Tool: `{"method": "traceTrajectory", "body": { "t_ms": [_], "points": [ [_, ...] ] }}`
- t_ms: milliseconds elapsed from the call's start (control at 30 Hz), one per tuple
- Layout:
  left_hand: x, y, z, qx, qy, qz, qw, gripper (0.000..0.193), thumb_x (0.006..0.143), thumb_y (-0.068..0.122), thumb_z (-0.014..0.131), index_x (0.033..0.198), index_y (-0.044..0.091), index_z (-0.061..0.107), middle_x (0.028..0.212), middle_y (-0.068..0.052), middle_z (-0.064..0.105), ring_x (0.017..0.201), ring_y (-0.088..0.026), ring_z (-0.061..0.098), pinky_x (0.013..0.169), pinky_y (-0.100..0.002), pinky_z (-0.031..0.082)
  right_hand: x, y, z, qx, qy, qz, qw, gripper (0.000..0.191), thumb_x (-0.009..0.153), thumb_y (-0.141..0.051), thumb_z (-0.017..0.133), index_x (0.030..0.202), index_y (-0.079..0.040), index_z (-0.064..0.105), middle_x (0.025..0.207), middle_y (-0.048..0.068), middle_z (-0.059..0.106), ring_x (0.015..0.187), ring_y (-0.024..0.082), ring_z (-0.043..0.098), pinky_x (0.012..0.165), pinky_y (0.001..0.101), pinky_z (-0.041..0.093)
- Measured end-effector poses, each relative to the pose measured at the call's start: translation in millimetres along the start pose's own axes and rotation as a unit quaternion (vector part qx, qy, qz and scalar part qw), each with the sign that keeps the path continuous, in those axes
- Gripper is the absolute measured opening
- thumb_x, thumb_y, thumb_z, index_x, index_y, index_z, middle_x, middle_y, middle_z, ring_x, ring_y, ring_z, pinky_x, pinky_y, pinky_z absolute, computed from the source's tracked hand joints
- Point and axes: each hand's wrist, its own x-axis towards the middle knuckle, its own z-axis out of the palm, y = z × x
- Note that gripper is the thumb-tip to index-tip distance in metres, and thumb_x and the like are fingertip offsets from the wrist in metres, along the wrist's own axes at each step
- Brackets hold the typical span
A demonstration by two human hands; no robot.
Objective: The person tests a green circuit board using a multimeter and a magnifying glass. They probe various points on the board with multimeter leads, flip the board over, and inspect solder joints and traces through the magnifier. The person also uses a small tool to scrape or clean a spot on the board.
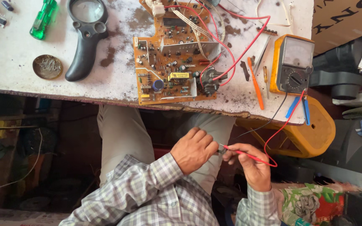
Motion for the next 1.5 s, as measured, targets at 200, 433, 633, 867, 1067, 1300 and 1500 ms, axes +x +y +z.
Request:
{"method": "traceTrajectory", "body": {
  "t_ms": [200, 433, 633, 867, 1067, 1300, 1500],
  "points": [
    [-6, 7, 20, -0.031, -0.074, -0.026, 0.996, 0.027, 0.09, 0.034, 0.071, 0.098, 0.009, 0.063, 0.084, -0.005, 0.063, 0.085, -0.025, 0.061, 0.077, -0.04, 0.046, -2, 14, 5, -0.065, -0.026, 0.077, 0.995, 0.035, 0.086, -0.009, 0.077, 0.118, 0.004, 0.069, 0.098, 0.012, 0.075, 0.085, 0.012, 0.068, 0.074, 0.0252, 0.056],
    [-6, -17, -18, -0.039, 0.025, -0.056, 0.997, 0.027, 0.089, 0.033, 0.076, 0.084, 0.01, 0.062, 0.081, -0.006, 0.061, 0.079, -0.026, 0.058, 0.07, -0.04, 0.044, 7, 25, -12, -0.141, 0.045, 0.137, 0.979, 0.021, 0.091, -0.007, 0.071, 0.11, -0.001, 0.075, 0.084, 0.007, 0.079, 0.066, 0.01, 0.07, 0.053, 0.0235, 0.051],
    [0, -53, -85, 0.009, 0.251, -0.098, 0.963, 0.023, 0.087, 0.012, 0.083, 0.09, 0.008, 0.06, 0.085, -0.008, 0.061, 0.074, -0.028, 0.057, 0.066, -0.042, 0.044, 11, 24, -27, -0.082, 0.098, 0.108, 0.986, 0.021, 0.094, -0.005, 0.067, 0.112, 0.003, 0.073, 0.087, 0.013, 0.078, 0.068, 0.013, 0.069, 0.057, 0.0235, 0.051],
    [54, -141, -144, -0.009, 0.307, -0.236, 0.922, 0.018, 0.101, -0.001, 0.064, 0.118, -0.005, 0.06, 0.11, -0.019, 0.062, 0.082, -0.032, 0.063, 0.074, -0.042, 0.05, 4, 26, -33, -0.014, 0.118, 0.034, 0.992, 0.021, 0.097, -0.006, 0.064, 0.115, 0.005, 0.07, 0.088, 0.016, 0.076, 0.069, 0.017, 0.069, 0.059, 0.0265, 0.052],
    [125, -206, -154, 0.004, 0.21, -0.384, 0.899, 0.054, 0.098, 0.039, 0.07, 0.124, -0.007, 0.062, 0.114, -0.025, 0.064, 0.104, -0.037, 0.064, 0.091, -0.045, 0.051, -10, 40, -46, 0.031, 0.129, 0.044, 0.99, 0.025, 0.096, -0.008, 0.065, 0.116, 0.006, 0.069, 0.09, 0.018, 0.076, 0.071, 0.02, 0.07, 0.06, 0.0285, 0.052],
    [154, -218, -158, -0.031, 0.125, -0.471, 0.872, 0.056, 0.094, 0.046, 0.07, 0.109, -0.007, 0.071, 0.101, -0.024, 0.068, 0.094, -0.033, 0.071, 0.088, -0.041, 0.055, -24, 48, -61, 0.048, 0.15, 0.048, 0.986, 0.026, 0.097, -0.008, 0.064, 0.118, 0.006, 0.068, 0.091, 0.018, 0.076, 0.072, 0.02, 0.069, 0.062, 0.0284, 0.052],
    [161, -227, -155, -0.095, 0.267, -0.325, 0.902, 0.042, 0.093, 0.035, 0.075, 0.094, -0.006, 0.069, 0.081, -0.017, 0.073, 0.075, -0.027, 0.074, 0.069, -0.04, 0.058, -18, 44, -55, 0.048, 0.149, 0.055, 0.986, 0.026, 0.097, -0.008, 0.064, 0.118, 0.007, 0.067, 0.092, 0.016, 0.075, 0.074, 0.019, 0.069, 0.064, 0.0276, 0.052]
  ]
}}
